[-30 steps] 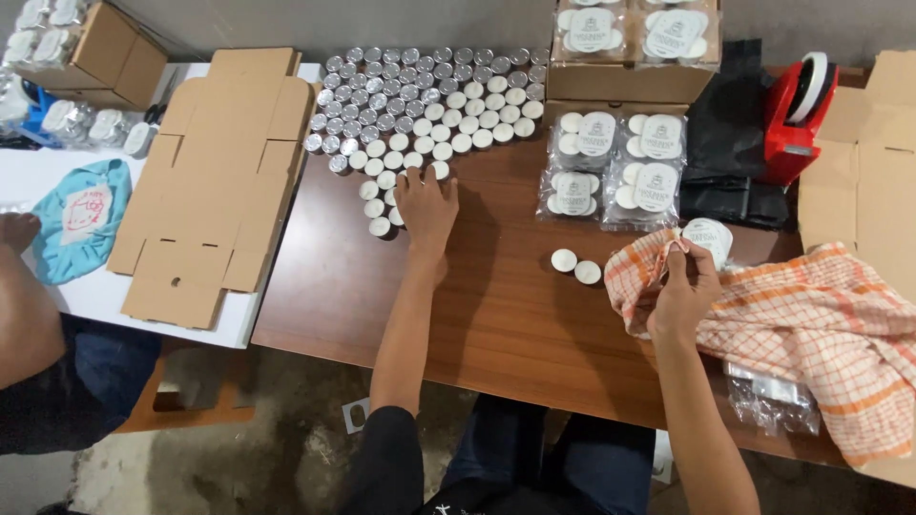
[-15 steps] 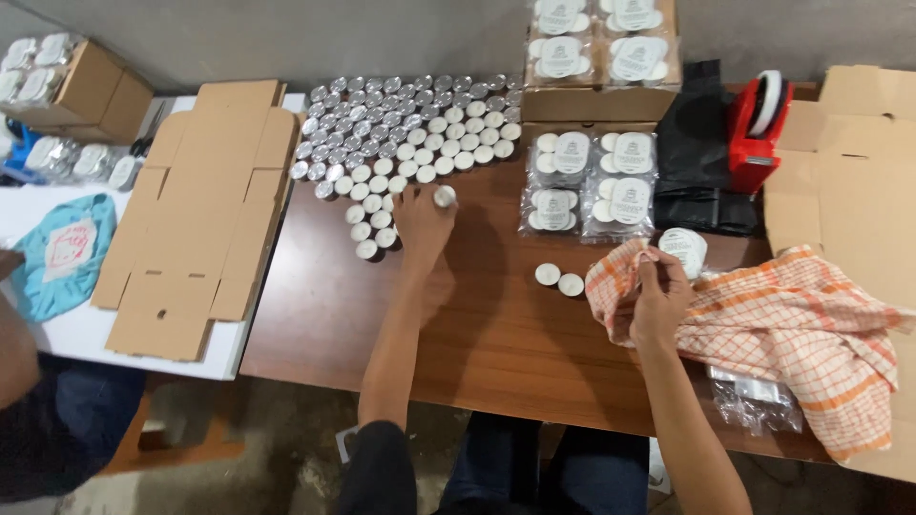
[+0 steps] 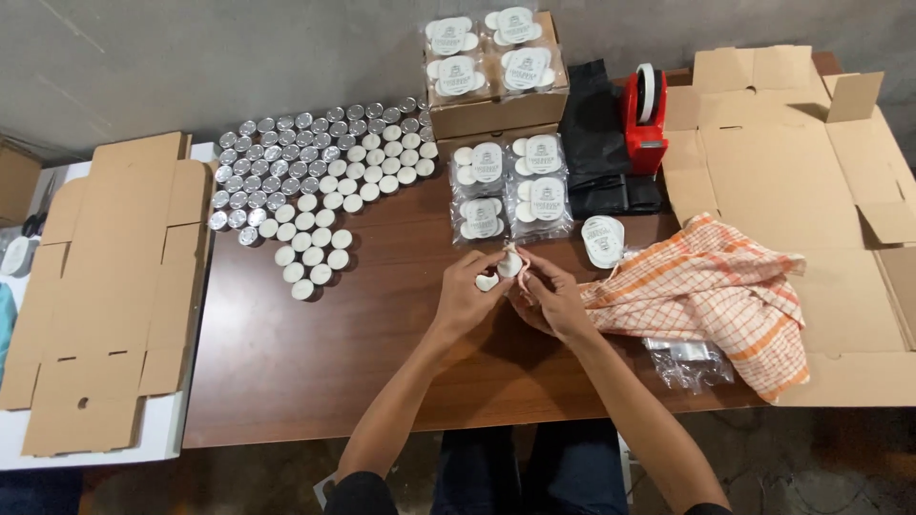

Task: The person is cleaning individual tea light candles with a cloth and then placing them into small plastic bags for packaging.

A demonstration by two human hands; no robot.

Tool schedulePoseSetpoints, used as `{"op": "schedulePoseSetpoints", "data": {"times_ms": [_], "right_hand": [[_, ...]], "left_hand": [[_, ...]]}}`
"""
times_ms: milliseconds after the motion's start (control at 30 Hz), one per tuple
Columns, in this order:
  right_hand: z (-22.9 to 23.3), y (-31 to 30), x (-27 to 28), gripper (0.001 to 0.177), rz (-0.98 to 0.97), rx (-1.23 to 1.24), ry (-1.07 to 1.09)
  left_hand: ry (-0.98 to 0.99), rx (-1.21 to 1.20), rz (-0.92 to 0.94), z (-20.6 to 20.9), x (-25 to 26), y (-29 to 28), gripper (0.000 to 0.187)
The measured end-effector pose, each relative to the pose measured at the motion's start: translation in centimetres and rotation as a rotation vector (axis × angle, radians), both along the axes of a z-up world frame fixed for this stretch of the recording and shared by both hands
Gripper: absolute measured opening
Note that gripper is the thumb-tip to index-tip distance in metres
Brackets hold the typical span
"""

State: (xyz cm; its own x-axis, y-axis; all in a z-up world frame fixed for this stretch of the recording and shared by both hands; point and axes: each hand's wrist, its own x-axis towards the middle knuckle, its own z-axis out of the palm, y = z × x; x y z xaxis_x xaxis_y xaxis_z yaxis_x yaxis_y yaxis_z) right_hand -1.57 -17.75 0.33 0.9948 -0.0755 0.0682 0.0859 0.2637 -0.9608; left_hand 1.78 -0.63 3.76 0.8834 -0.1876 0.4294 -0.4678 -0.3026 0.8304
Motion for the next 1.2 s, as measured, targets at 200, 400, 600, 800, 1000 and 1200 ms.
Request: {"op": "schedulePoseSetpoints", "data": {"times_ms": [200, 400, 600, 800, 1000, 1200], "right_hand": [[0.0, 0.9, -0.1, 0.026, -0.002, 0.018, 0.091], [-3.5, 0.6, 0.4, 0.011, -0.114, 0.096, 0.092], [0.8, 1.0, -0.7, 0.028, -0.038, 0.006, 0.069], [2.7, 1.6, -1.2, 0.03, 0.0, 0.218, 0.186], [0.5, 0.7, -0.4, 0.025, 0.008, 0.282, 0.117], [-3.6, 0.1, 0.0, 0.021, -0.008, 0.236, 0.104]], "left_hand": [[-0.063, -0.001, 0.024, -0.5, -1.4, 0.5, 0.038], [-0.098, -0.041, 0.082, -1.7, -1.7, 0.3, 0.039], [-0.117, -0.048, 0.075, -3.0, -2.1, -0.4, 0.032], [-0.135, -0.113, 0.069, -2.9, -1.8, -0.3, 0.036], [-0.126, -0.146, 0.041, -2.3, -2.4, -0.8, 0.036], [-0.141, -0.131, 0.071, -1.9, -2.2, -0.5, 0.039]]}}
